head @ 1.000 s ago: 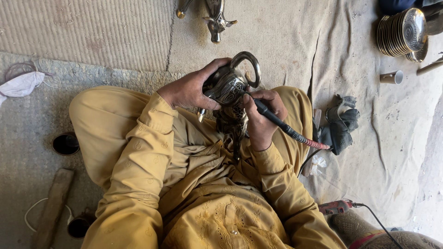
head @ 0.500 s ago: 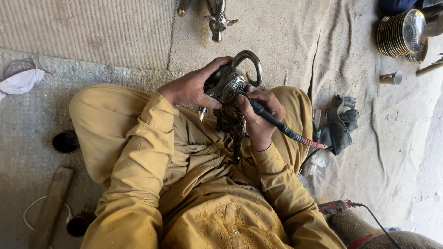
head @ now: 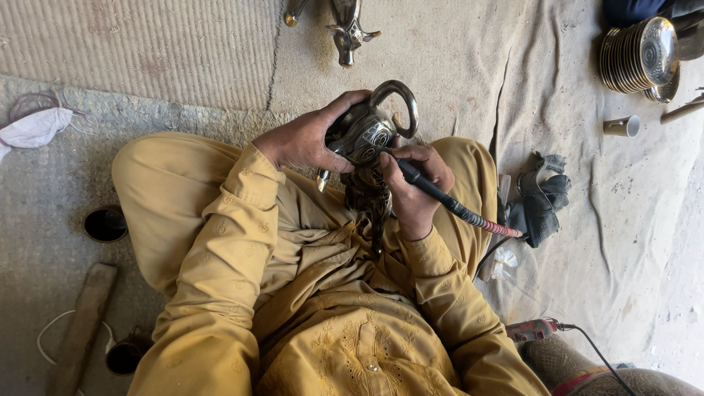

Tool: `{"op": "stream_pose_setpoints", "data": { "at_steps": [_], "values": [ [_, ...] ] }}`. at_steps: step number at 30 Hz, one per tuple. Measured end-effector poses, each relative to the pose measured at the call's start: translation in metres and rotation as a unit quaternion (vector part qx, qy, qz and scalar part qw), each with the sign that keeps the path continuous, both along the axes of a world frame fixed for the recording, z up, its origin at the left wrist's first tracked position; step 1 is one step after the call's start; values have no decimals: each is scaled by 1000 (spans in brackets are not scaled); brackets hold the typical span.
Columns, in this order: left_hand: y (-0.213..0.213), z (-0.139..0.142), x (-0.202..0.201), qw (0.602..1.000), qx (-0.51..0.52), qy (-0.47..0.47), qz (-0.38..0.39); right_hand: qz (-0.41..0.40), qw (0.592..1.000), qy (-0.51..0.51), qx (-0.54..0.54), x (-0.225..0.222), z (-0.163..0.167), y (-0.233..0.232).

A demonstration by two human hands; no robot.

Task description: The person sits cross-legged on the floor holding a brass bull figurine on their lap and uses a handheld rotary tool with a flexible shaft to polish and smooth its surface. They repeatedly reposition and turn the figurine to work on different sides, including the legs and body, throughout the episode.

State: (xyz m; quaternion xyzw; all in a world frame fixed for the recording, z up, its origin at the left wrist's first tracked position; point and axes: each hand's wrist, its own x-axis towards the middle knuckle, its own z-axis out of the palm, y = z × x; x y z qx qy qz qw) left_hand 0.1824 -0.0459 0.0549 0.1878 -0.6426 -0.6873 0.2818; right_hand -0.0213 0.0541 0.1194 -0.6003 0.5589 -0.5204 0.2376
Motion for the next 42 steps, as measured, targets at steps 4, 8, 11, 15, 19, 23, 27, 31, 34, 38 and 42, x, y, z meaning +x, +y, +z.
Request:
{"op": "stream_pose_setpoints", "data": {
  "at_steps": [4,8,11,15,19,23,27,31,34,38,42],
  "values": [
    [-2,-2,-1,1000,-13,2,2,-1,999,49,7,0,2,-1],
    [-1,-3,-1,1000,-17,7,5,10,998,64,-10,-2,1,1],
    [-1,-2,-1,1000,-17,5,8,11,999,37,-13,-4,-1,1],
    [0,-1,0,1000,-3,2,-1,13,1000,7,-16,-3,-3,4],
    [1,1,1,1000,-5,-4,5,11,998,61,1,-2,1,4],
    [0,1,1,1000,-10,-8,7,21,999,50,6,1,4,3],
    [1,1,1,1000,-2,11,1,33,998,53,2,2,5,5],
    [0,1,1,1000,-12,1,5,39,998,55,6,-1,4,6],
    [2,1,1,1000,-13,-1,7,49,999,-5,9,-1,1,8],
    [2,1,2,1000,-17,-11,5,22,999,42,2,-2,1,9],
    [2,0,2,1000,-24,-13,11,39,998,56,8,0,4,7]
  ]
}}
